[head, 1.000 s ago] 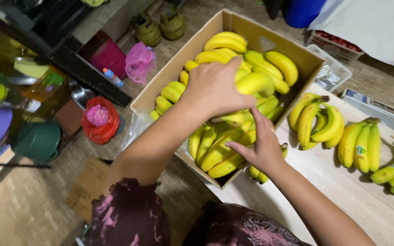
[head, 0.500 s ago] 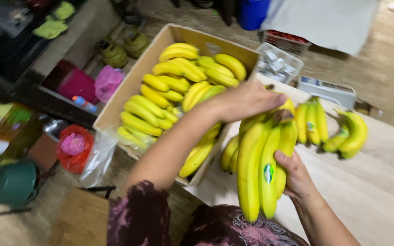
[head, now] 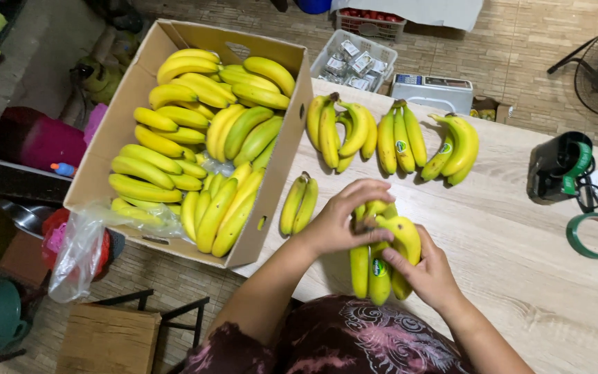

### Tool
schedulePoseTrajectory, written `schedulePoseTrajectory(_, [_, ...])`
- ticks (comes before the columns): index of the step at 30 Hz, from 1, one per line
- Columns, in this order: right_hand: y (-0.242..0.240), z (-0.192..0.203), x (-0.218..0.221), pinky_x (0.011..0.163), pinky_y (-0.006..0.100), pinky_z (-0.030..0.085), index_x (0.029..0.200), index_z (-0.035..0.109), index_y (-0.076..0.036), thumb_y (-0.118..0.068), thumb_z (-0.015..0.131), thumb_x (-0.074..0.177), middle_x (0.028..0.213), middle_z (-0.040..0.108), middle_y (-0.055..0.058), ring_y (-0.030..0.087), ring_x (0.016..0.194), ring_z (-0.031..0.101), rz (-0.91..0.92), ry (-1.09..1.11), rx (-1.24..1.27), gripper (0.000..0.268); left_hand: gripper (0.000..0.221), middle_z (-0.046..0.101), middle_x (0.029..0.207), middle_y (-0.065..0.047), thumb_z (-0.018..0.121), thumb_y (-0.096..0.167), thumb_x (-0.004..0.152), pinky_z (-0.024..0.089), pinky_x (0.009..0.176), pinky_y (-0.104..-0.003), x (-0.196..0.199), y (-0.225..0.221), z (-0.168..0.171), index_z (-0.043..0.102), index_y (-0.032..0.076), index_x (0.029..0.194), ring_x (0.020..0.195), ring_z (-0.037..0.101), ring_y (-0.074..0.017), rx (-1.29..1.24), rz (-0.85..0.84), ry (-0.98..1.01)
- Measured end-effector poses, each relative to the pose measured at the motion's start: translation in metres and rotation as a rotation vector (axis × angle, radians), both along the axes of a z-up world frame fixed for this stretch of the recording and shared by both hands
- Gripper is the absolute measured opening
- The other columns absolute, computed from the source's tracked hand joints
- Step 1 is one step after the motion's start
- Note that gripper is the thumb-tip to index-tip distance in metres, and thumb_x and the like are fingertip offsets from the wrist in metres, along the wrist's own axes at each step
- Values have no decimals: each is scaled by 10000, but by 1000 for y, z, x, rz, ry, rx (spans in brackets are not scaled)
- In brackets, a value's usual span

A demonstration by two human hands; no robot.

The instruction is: Arranging bunches of bananas from a cardboard box onto a wooden table.

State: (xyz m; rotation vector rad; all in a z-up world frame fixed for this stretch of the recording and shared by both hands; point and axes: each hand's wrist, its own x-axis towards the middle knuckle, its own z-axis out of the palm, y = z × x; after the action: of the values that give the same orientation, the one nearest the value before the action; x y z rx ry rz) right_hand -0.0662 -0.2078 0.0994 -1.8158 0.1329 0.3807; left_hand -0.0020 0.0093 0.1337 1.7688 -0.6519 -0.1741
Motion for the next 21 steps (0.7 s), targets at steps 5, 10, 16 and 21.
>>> schedulePoseTrajectory(5, [-32,-44,-13,720,330,544,1233,577,-90,-368,763,842,1037,678,81,198,841,648,244,-610,-301,515,526,416,1552,-127,719,280,841,557,930,-517,-37,-11,24,534,278,1333,1403,419,-382,426,-110,-33])
schedulePoseTrajectory(10, [-44,-65,-12,690,421,550,1217,609,-127,-608,692,838,1030,676,114,283,921,647,620,-706,-448,618,586,540,1471,-235,727,422,885,387,1134,-641,-89,-1,-39,572,148,1379,1330,503,-472,488,-3,-392])
schedulePoseTrajectory(16, [-18,-17,1,424,407,557,1207,540,-147,-419,598,961,915,552,53,267,819,592,1051,-1012,-743,371,244,480,1292,-121,737,262,931,496,944,-525,-120,55,-23,603,106,1062,1220,541,-399,661,243,-450])
schedulePoseTrajectory(21, [1,-39,63,740,434,533,1203,529,-187,-491,776,787,1078,691,34,277,895,721,320,-311,-500,572,273,639,1258,-134,649,356,953,519,993,-518,-145,138,-9,590,138,1106,1184,610,-357,450,662,-185])
